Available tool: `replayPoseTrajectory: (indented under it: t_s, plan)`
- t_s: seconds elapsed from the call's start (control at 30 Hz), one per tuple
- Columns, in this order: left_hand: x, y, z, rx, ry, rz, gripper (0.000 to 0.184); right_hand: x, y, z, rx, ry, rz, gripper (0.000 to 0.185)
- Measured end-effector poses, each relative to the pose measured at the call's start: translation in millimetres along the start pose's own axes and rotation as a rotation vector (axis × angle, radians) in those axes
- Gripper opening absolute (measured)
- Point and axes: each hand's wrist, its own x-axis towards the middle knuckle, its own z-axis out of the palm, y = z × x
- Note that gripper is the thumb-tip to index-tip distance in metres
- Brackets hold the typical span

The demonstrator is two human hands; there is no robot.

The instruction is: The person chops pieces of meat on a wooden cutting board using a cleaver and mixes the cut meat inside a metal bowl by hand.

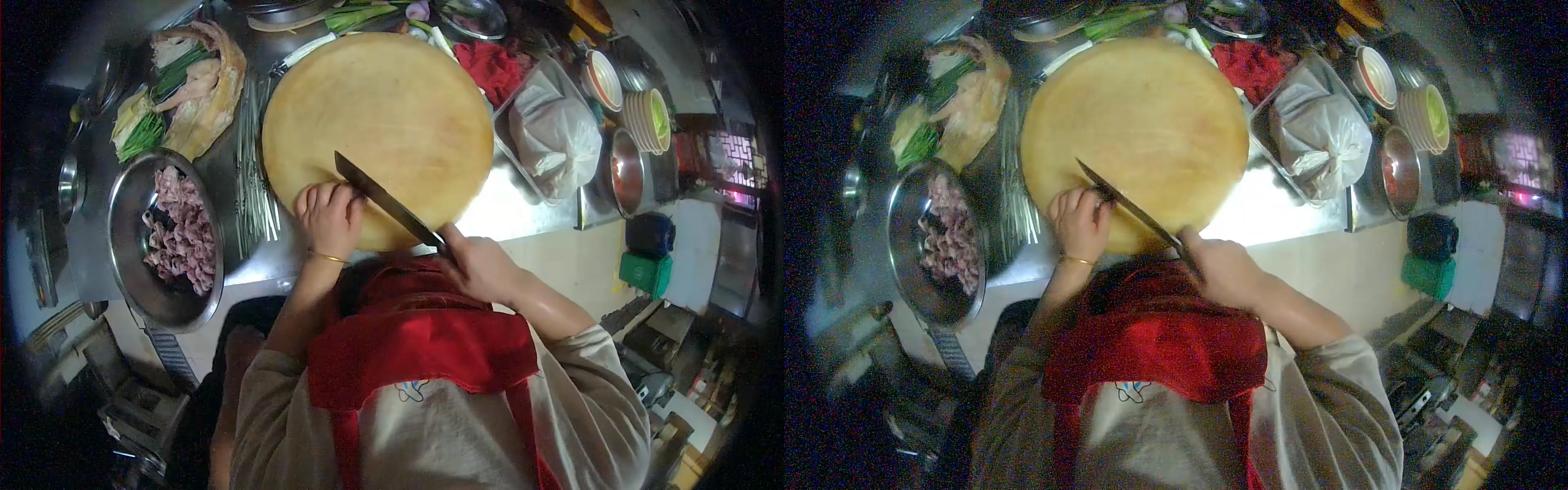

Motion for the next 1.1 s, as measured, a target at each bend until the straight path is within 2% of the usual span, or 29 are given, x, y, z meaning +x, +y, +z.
replayPoseTrajectory:
  t_s: [0.17,0.27,0.37,0.47,0.57,0.6,0.7,0.77,0.87,0.9,1.0,1.07,1.1]
  plan:
    - [-1,-4,4,-0.073,0.027,0.002,0.017,50,3,6,0.127,0.013,-0.107,0.030]
    - [-3,-2,3,-0.053,0.011,0.005,0.015,55,10,11,0.137,0.003,-0.090,0.029]
    - [-2,-4,1,-0.010,-0.004,0.006,0.017,17,6,2,0.019,-0.067,0.049,0.024]
    - [-5,-8,6,-0.030,-0.011,-0.009,0.022,-25,39,-5,-0.009,-0.096,0.036,0.024]
    - [-4,-3,0,-0.092,0.052,-0.003,0.029,-52,60,-5,0.136,-0.054,-0.056,0.023]
    - [0,3,-5,-0.116,0.086,-0.007,0.032,-56,62,-2,0.193,0.000,-0.020,0.025]
    - [19,19,-12,0.090,-0.036,0.094,0.038,-63,69,11,0.314,0.169,0.108,0.029]
    - [29,6,9,0.180,-0.365,0.156,0.039,-48,78,22,0.344,0.310,0.188,0.028]
    - [32,-7,10,0.113,-0.305,0.234,0.033,-31,90,33,0.434,0.388,0.240,0.030]
    - [32,-16,0,0.078,-0.266,0.248,0.032,-31,93,40,0.583,0.425,0.247,0.032]
    - [34,-47,-93,0.026,0.053,-0.139,0.033,-34,89,39,0.655,0.396,0.217,0.033]
    - [22,-115,-135,0.116,0.232,-0.402,0.037,-33,80,38,0.622,0.383,0.267,0.035]
    - [9,-165,-149,0.121,0.238,-0.463,0.039,-32,85,42,0.612,0.401,0.271,0.035]
